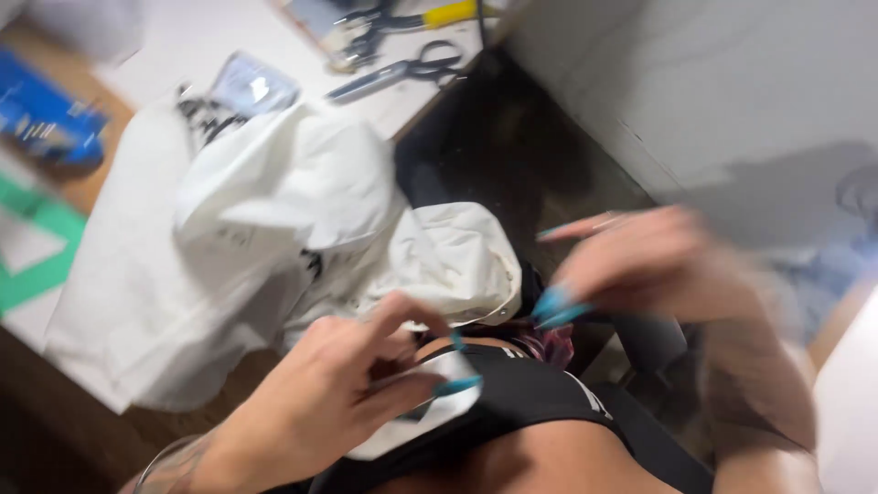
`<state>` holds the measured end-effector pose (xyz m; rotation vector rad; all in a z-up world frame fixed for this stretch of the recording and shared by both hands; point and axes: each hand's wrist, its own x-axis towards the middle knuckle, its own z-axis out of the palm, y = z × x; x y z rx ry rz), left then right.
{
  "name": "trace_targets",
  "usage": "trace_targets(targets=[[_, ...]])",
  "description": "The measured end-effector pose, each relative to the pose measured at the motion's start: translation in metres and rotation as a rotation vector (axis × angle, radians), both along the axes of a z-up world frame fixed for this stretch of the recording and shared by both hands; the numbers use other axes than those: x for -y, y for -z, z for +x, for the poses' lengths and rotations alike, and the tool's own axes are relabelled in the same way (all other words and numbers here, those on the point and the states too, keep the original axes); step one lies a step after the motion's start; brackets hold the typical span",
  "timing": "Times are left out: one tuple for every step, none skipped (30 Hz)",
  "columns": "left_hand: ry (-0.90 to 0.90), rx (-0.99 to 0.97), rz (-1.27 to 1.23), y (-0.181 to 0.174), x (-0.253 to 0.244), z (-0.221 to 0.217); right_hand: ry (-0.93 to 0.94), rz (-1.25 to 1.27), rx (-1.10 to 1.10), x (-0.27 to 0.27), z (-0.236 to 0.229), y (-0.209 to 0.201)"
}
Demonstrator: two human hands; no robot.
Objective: Cutting and marking a white garment with eyelets on a workbench.
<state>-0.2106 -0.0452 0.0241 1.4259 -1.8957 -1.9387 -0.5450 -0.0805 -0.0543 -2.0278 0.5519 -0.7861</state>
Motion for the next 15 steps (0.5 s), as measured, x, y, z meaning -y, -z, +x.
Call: trace_targets(targets=[[0.049, -0.004, -0.001, 0.009, 0.0, 0.001, 0.049, -0.001, -0.004, -0.008, -0.019, -0.004], [0.021, -0.093, -0.179, 0.019, 0.0, 0.002, 0.167, 0.065, 0.061, -0.018, -0.036, -0.007], [-0.011, -0.195, -0.346, 0.029, -0.002, 0.004, 0.281, 0.135, 0.123, -0.03, -0.053, -0.012], [0.033, -0.211, -0.336, 0.03, 0.002, -0.007, 0.329, 0.137, 0.118, -0.043, -0.054, -0.02], [0.097, -0.232, -0.511, 0.033, 0.006, -0.019, 0.447, 0.189, 0.007, -0.052, -0.054, -0.028], [0.159, -0.259, -0.686, 0.036, 0.008, -0.031, 0.566, 0.244, -0.103, -0.062, -0.054, -0.036], [0.194, -0.281, -0.667, 0.026, 0.016, -0.047, 0.607, 0.258, -0.109, -0.056, -0.031, -0.045], [0.329, -0.403, -0.769, 0.016, 0.024, -0.064, 0.413, 0.332, -0.093, -0.048, -0.01, -0.052], [0.462, -0.528, -0.857, 0.006, 0.03, -0.081, 0.218, 0.413, -0.067, -0.038, 0.011, -0.058], [0.494, -0.554, -0.827, 0.005, 0.027, -0.088, 0.261, 0.436, -0.063, -0.049, -0.004, -0.036], [0.516, -0.507, -0.878, 0.001, 0.027, -0.095, 0.237, 0.296, -0.093, -0.054, -0.019, -0.015], [0.537, -0.461, -0.929, -0.003, 0.028, -0.101, 0.213, 0.157, -0.128, -0.059, -0.034, 0.004], [0.551, -0.466, -0.938, -0.01, 0.018, -0.087, 0.226, 0.146, -0.126, -0.067, -0.076, 0.008], [0.559, -0.455, -0.965, -0.016, 0.005, -0.078, 0.355, 0.09, -0.085, -0.075, -0.117, 0.013], [0.571, -0.446, -0.973, -0.023, -0.015, -0.071, 0.488, 0.051, -0.039, -0.091, -0.155, 0.018]])
